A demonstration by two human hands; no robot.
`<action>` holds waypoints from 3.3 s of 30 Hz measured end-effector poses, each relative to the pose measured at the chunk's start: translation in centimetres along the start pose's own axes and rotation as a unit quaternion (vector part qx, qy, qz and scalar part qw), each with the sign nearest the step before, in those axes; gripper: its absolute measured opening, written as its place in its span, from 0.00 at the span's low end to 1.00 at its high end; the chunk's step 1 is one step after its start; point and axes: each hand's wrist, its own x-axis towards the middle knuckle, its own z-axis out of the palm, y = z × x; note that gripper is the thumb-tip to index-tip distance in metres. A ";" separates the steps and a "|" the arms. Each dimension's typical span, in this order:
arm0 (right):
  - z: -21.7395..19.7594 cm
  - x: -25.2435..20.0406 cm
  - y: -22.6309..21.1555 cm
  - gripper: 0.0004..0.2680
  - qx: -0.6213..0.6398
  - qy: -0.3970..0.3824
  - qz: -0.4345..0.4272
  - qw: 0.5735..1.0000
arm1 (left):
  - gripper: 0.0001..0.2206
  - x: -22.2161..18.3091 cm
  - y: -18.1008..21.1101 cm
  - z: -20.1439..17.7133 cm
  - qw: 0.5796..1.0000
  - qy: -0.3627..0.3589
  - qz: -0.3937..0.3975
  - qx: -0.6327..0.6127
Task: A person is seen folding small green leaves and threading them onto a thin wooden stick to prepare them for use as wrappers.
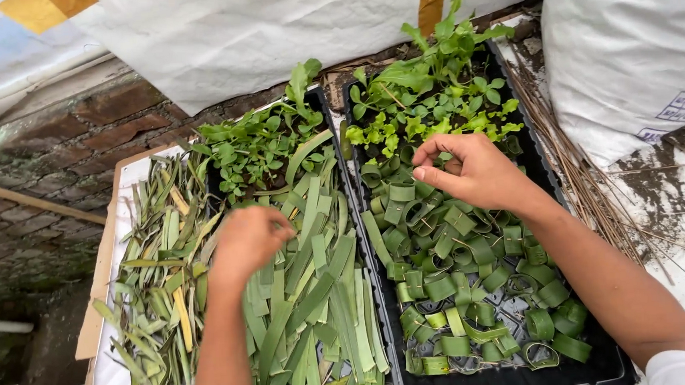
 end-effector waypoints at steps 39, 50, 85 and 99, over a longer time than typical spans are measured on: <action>1.0 -0.6 -0.4 0.04 -0.201 0.095 -0.298 0.928 | 0.15 6.5 14.0 3.1 0.724 0.100 0.215 -0.648; 0.7 0.2 2.9 0.10 0.044 0.048 -0.044 0.997 | 0.09 6.9 14.0 3.4 0.685 0.470 0.506 -0.232; -0.2 0.0 3.2 0.05 0.062 0.134 -0.067 0.987 | 0.06 2.6 16.7 2.8 0.762 0.167 0.272 -0.564; -0.3 -0.4 2.2 0.05 0.047 0.131 -0.116 0.983 | 0.05 1.2 17.1 2.0 0.777 0.180 0.289 -0.529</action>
